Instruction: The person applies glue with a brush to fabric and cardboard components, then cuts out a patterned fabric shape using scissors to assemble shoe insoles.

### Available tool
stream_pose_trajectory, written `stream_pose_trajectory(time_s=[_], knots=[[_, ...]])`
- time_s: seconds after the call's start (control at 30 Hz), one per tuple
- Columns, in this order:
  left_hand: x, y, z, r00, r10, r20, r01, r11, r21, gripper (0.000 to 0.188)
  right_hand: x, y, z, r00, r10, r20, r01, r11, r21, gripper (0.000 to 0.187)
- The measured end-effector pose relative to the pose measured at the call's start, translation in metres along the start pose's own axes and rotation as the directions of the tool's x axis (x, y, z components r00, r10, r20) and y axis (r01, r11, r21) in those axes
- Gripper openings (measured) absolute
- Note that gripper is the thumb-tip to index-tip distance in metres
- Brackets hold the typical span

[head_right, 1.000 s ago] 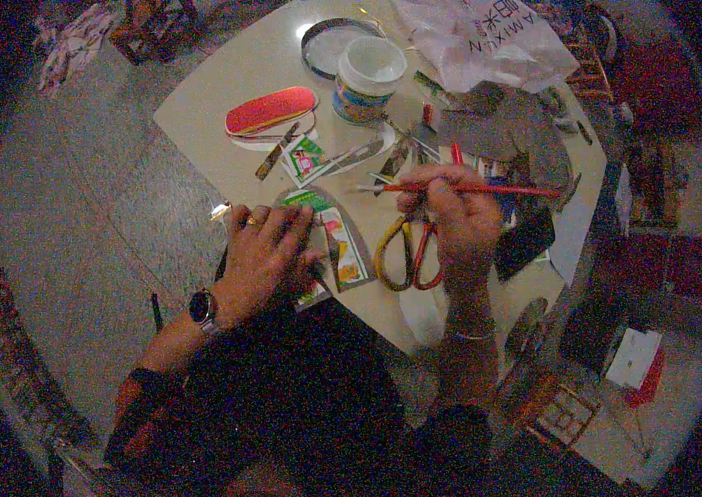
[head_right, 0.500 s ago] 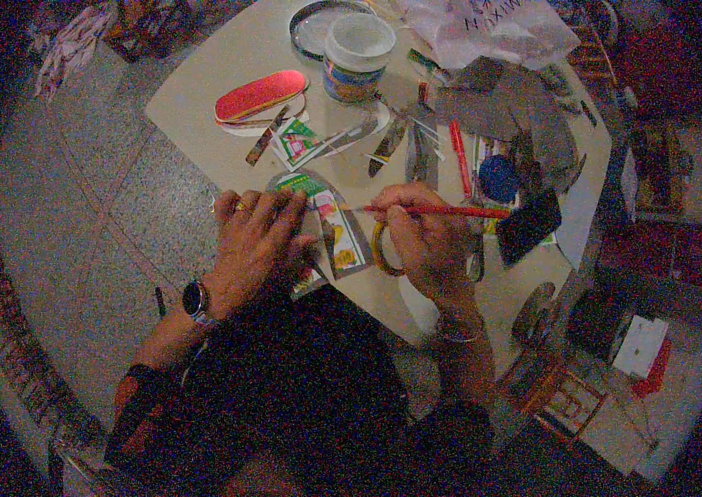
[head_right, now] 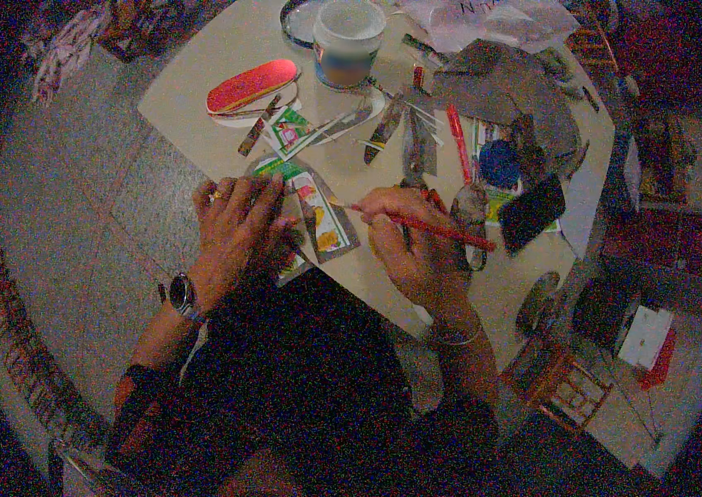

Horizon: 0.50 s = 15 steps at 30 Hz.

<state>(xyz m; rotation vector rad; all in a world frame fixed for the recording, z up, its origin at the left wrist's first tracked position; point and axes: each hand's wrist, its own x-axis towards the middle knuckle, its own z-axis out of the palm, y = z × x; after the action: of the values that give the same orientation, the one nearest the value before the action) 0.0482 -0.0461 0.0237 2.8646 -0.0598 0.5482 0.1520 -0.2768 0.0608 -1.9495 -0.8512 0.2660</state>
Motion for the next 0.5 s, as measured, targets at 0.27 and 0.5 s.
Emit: stream_pose_trajectory(time_s=[0.27, 0.5], knots=[[0.000, 0.000, 0.001, 0.999, -0.006, 0.038, 0.006, 1.000, -0.018, 0.050, -0.037, -0.009, -0.003, 0.996, -0.050, -0.070, 0.052, 0.998, 0.032, 0.016], [0.000, -0.001, 0.001, 0.999, -0.007, 0.047, 0.008, 1.000, -0.018, 0.049, -0.041, -0.020, -0.013, 0.998, -0.032, -0.048, 0.033, 0.999, 0.032, 0.017]])
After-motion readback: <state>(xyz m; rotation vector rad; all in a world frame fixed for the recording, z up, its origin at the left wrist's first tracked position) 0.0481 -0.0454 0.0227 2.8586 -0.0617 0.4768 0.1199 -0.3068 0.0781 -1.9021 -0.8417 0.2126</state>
